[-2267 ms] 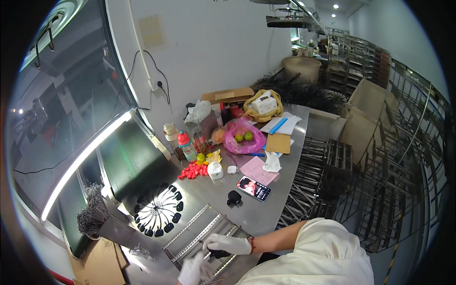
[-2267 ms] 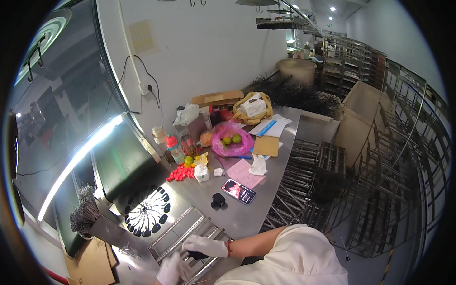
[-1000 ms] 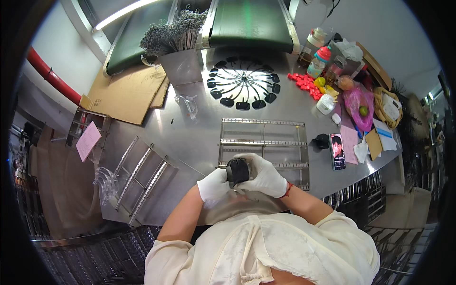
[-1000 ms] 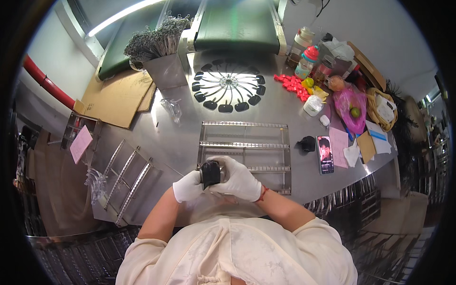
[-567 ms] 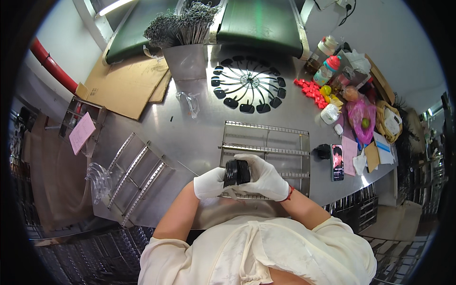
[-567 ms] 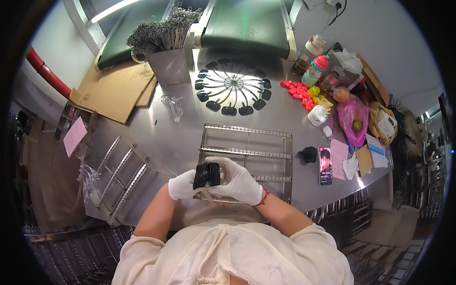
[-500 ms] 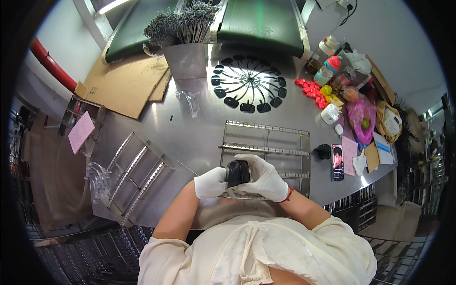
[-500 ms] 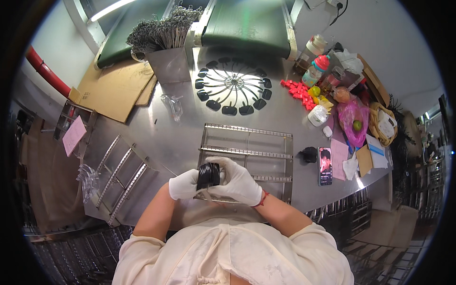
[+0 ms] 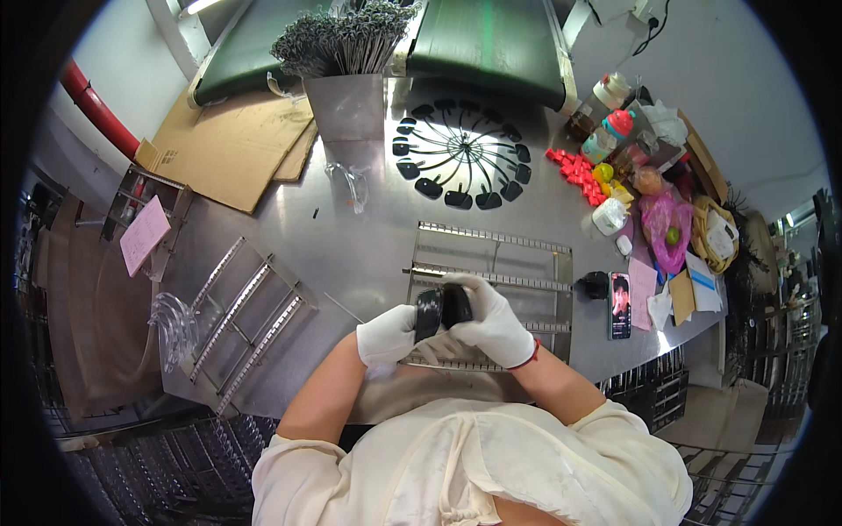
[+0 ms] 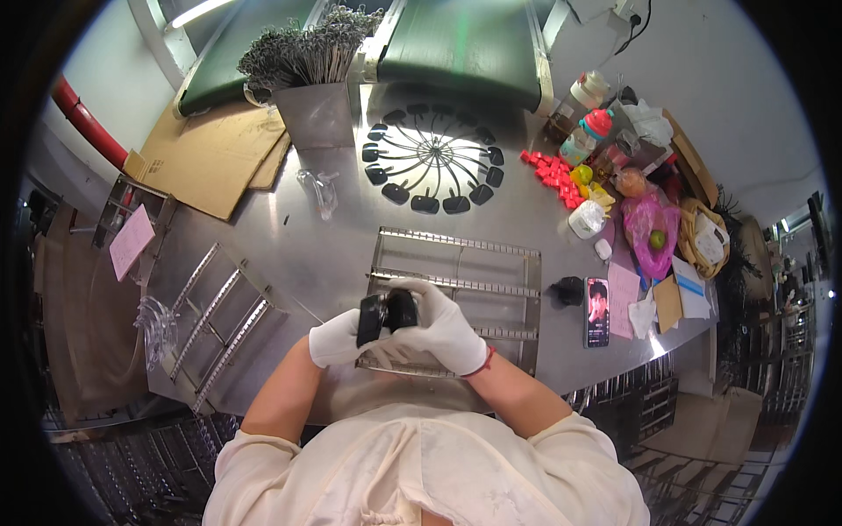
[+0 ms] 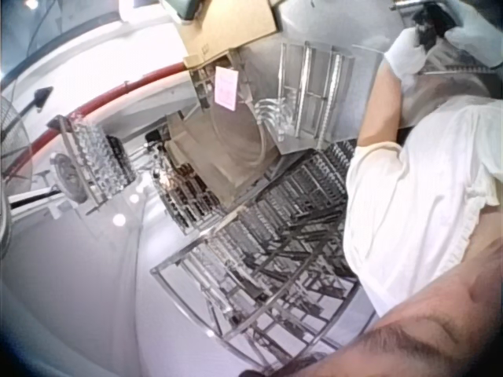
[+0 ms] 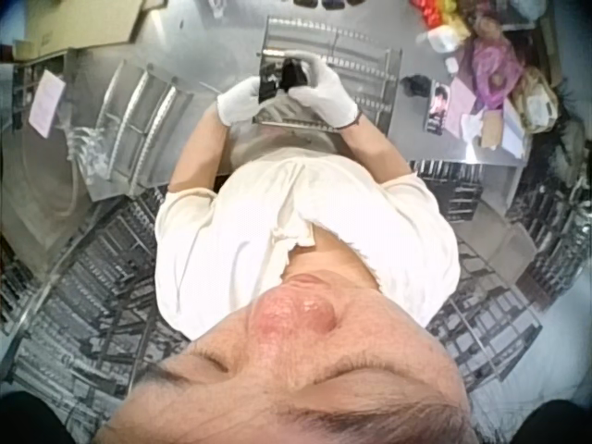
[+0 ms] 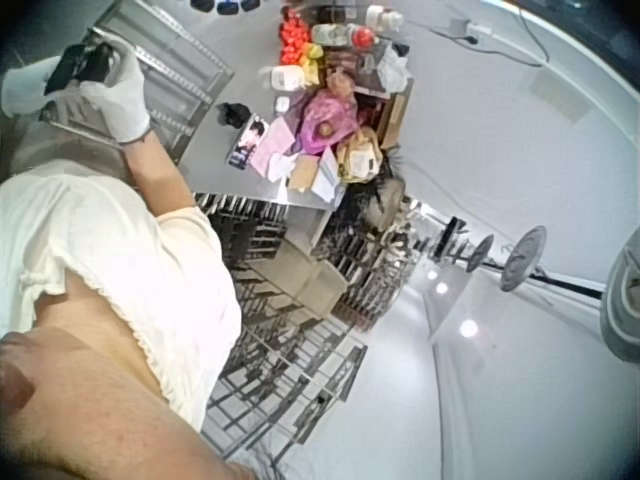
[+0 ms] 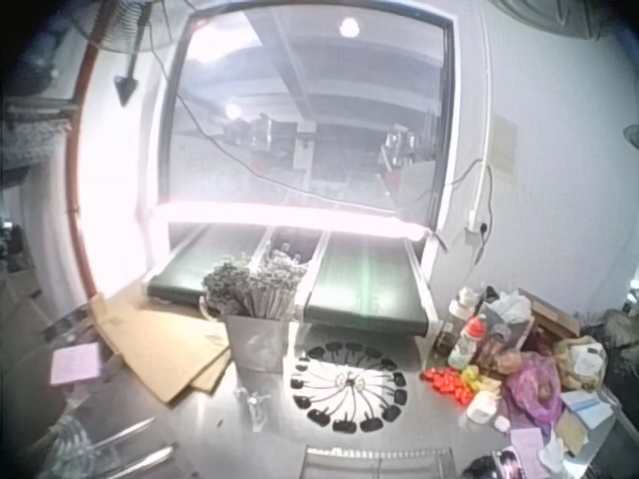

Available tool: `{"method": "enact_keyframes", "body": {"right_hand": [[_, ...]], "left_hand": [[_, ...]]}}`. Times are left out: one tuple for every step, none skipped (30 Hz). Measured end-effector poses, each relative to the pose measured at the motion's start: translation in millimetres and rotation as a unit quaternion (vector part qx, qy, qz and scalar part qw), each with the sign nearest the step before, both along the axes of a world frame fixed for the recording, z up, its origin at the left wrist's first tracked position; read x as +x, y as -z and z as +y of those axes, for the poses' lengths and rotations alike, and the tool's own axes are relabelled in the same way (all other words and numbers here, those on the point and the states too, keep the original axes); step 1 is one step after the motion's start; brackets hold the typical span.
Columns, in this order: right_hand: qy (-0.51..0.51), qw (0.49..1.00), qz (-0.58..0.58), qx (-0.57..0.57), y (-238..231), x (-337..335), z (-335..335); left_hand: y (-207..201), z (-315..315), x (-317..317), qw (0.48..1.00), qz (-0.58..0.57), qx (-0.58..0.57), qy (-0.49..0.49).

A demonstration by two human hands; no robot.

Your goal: The person repeatedly picks up black plastic components and inserts them into slots on a metal rack, then places clear plastic pieces onto the rack. The person continues this cycle, filling the rack with components.

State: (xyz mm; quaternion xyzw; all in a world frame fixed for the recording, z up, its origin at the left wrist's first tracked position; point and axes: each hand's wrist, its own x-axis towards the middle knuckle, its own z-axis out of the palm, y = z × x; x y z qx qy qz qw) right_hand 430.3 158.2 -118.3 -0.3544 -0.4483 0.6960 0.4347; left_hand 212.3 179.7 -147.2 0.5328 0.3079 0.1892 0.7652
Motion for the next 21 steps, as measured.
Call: {"method": "enact_keyframes", "body": {"right_hand": [[0.026, 0.995, -0.026, -0.089, 1.0, 3.8, 5.2], [0.026, 0.985, -0.154, 0.066, 1.8, 8.3, 12.5], [0.019, 0.999, 0.036, 0.002, 2.4, 12.2, 21.5], [-0.002, 0.95, 0.292, -0.11, 2.7, 16.6, 31.1], [-0.014, 0.969, 0.247, -0.017, 4.4, 18.0, 44.6], [0.001, 0.981, 0.194, -0.003, 5.6, 20.9, 56.2], [0.006, 0.99, 0.141, 0.023, 6.6, 23.8, 68.8], [0.043, 0.993, 0.076, 0.081, 12.4, 17.8, 83.9], [0.039, 0.993, 0.023, 0.106, 15.6, 17.0, 95.5], [0.047, 0.991, -0.031, 0.121, 20.8, 12.9, 106.5], [0.052, 0.984, -0.075, 0.152, 26.7, 7.2, 114.9], [0.059, 0.988, -0.076, 0.12, 33.4, 0.0, 120.8], [0.059, 0.981, -0.115, 0.146, 38.1, -4.5, 127.4], [0.053, 0.971, -0.149, 0.18, 42.0, -8.9, 132.9], [0.052, 0.961, -0.204, 0.179, 44.7, -12.2, 136.3], [0.067, 0.952, -0.212, 0.209, 46.2, -15.1, 137.8], [0.061, 0.929, -0.248, 0.269, 46.1, -16.7, 138.2], [0.057, 0.904, -0.299, 0.299, 44.9, -18.0, 137.7], [0.062, 0.876, -0.34, 0.338, 42.4, -18.1, 136.5], [0.072, 0.837, -0.382, 0.386, 39.7, -19.0, 135.1], [0.067, 0.826, -0.402, 0.389, 36.2, -18.7, 132.7]], "left_hand": [[1.6, -1.4, 2.2, 0.997, -0.058, -0.05, -0.027], [3.4, -4.6, 3.6, 0.984, -0.131, -0.113, -0.048], [6.3, -5.1, 7.0, 0.988, -0.109, 0.004, -0.108], [9.1, -6.8, 9.6, 0.979, -0.113, 0.059, -0.158], [12.1, -7.0, 13.0, 0.965, -0.115, 0.112, -0.208], [14.7, -7.7, 15.1, 0.958, -0.08, 0.169, -0.216], [16.9, -7.6, 17.1, 0.947, -0.045, 0.225, -0.223], [18.9, -7.4, 18.6, 0.933, -0.01, 0.279, -0.229], [20.4, -7.2, 19.3, 0.926, 0.006, 0.298, -0.231], [21.4, -6.8, 20.0, 0.92, 0.021, 0.317, -0.231], [22.0, -6.5, 19.9, 0.901, 0.035, 0.358, -0.241], [22.5, -6.3, 20.4, 0.901, 0.028, 0.353, -0.25], [22.8, -6.3, 20.0, 0.907, 0.017, 0.336, -0.253], [23.0, -6.5, 20.5, 0.91, 0.02, 0.329, -0.253], [23.4, -6.8, 20.7, 0.911, 0.026, 0.325, -0.253], [23.9, -7.2, 21.5, 0.91, 0.029, 0.323, -0.258], [24.6, -7.8, 22.4, 0.908, 0.034, 0.325, -0.264], [25.5, -8.4, 23.5, 0.904, 0.042, 0.327, -0.273], [26.4, -9.0, 24.7, 0.907, 0.042, 0.314, -0.276], [27.4, -9.5, 25.8, 0.909, 0.044, 0.302, -0.283], [28.3, -10.2, 26.8, 0.911, 0.046, 0.291, -0.289]]}}
